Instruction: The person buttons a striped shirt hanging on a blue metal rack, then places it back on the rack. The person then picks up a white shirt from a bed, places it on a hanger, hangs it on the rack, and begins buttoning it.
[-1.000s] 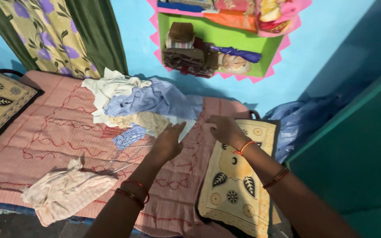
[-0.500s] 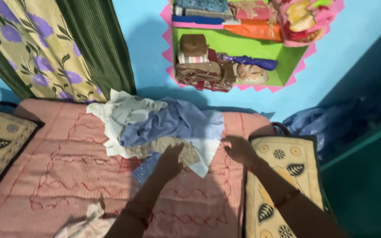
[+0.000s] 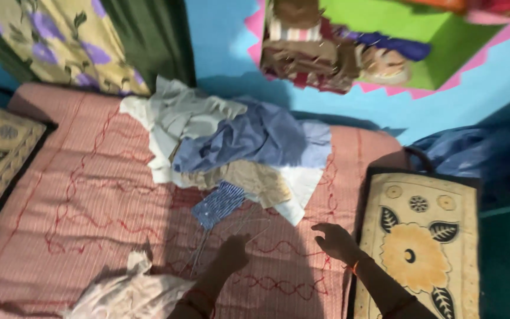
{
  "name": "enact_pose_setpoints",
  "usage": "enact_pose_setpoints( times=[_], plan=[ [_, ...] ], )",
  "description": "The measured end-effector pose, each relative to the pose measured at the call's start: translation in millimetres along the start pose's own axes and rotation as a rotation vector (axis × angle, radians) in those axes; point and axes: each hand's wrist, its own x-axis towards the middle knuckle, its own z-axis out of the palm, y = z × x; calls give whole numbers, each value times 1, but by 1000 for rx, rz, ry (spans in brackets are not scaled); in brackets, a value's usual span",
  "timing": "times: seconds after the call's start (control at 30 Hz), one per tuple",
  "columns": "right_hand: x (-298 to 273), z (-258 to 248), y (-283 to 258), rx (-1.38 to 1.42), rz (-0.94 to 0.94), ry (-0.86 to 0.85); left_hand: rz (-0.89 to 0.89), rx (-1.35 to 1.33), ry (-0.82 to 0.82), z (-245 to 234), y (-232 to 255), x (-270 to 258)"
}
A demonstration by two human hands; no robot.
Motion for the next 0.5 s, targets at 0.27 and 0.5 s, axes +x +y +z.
enact_pose_setpoints(
  times=[0.27,0.5],
  plan=[
    [61,118,-17,43,-142,-191,-166,-119,47,34,-62,-68],
    [218,153,-89,163,-197,-257,-225,-88,89,33,-115,-93]
  ],
)
